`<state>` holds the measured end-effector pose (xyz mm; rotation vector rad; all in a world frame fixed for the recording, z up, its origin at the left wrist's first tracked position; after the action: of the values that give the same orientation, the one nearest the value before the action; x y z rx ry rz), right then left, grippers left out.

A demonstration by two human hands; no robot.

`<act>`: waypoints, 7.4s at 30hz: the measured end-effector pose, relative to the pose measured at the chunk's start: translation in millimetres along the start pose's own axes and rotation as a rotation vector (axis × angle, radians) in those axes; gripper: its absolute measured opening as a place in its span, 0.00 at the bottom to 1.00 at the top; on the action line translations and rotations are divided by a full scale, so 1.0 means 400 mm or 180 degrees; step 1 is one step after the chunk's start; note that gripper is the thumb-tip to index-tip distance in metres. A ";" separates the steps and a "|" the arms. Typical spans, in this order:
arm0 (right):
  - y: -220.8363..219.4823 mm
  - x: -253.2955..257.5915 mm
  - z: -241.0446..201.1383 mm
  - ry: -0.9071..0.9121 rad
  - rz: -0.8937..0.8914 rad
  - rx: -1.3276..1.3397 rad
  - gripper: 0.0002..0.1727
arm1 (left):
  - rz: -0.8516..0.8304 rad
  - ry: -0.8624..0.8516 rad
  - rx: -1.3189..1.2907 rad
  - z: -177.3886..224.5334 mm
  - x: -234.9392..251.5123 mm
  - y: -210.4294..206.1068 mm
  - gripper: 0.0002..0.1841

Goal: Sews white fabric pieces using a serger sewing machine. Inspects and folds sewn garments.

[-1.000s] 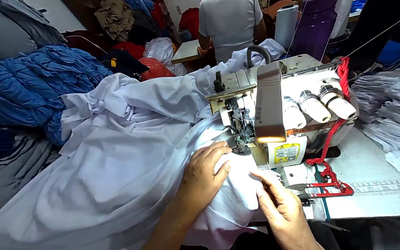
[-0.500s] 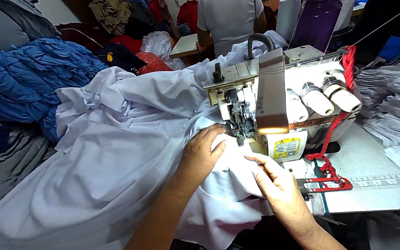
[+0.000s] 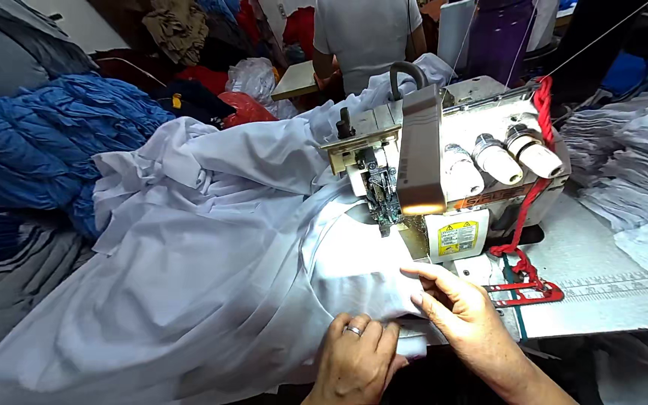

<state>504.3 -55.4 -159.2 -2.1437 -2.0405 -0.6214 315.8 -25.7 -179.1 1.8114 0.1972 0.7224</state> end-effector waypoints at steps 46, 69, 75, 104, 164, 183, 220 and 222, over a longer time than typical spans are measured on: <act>-0.009 -0.049 -0.004 -0.0486 -0.0596 0.0255 0.11 | -0.0519 0.1146 -0.1909 -0.165 0.237 0.146 0.04; -0.038 -0.055 -0.048 -0.0700 -0.0520 0.1464 0.09 | -0.1252 0.1575 -0.2147 -0.180 0.283 0.173 0.09; -0.028 -0.027 -0.039 -0.0703 -0.0339 0.1373 0.09 | -0.1168 0.1512 -0.2112 -0.201 0.301 0.154 0.08; -0.033 -0.027 -0.020 -0.0659 -0.0054 0.0567 0.11 | -0.0492 0.1308 -0.1510 -0.170 0.285 0.127 0.05; -0.012 0.027 -0.025 0.0298 -0.0037 -0.0704 0.12 | 0.0952 0.0117 -0.0990 -0.168 0.041 0.050 0.15; -0.026 -0.043 -0.010 0.0442 -0.0535 -0.1670 0.18 | 0.0223 0.0425 -0.1629 -0.274 0.152 0.079 0.18; -0.327 -0.242 0.150 0.0455 -0.4294 -0.1025 0.16 | -0.1519 0.4377 -0.3858 0.098 -0.529 -0.031 0.18; -0.318 -0.244 0.150 0.0433 -0.4326 -0.1001 0.16 | -0.1961 0.4460 -0.3856 0.083 -0.553 -0.030 0.24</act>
<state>391.7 -113.9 -274.4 -0.3997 -3.2023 -1.1619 160.3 -151.7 -279.9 -0.1321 0.9253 1.1534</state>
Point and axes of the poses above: each hand's wrist, its own x-axis towards the middle knuckle, its own y-axis out of the back of the hand, z = x × y, the point moved 1 cm from there along x, towards the middle knuckle, and after that the axes turned 11 degrees about -z, right-handed, at the moved point
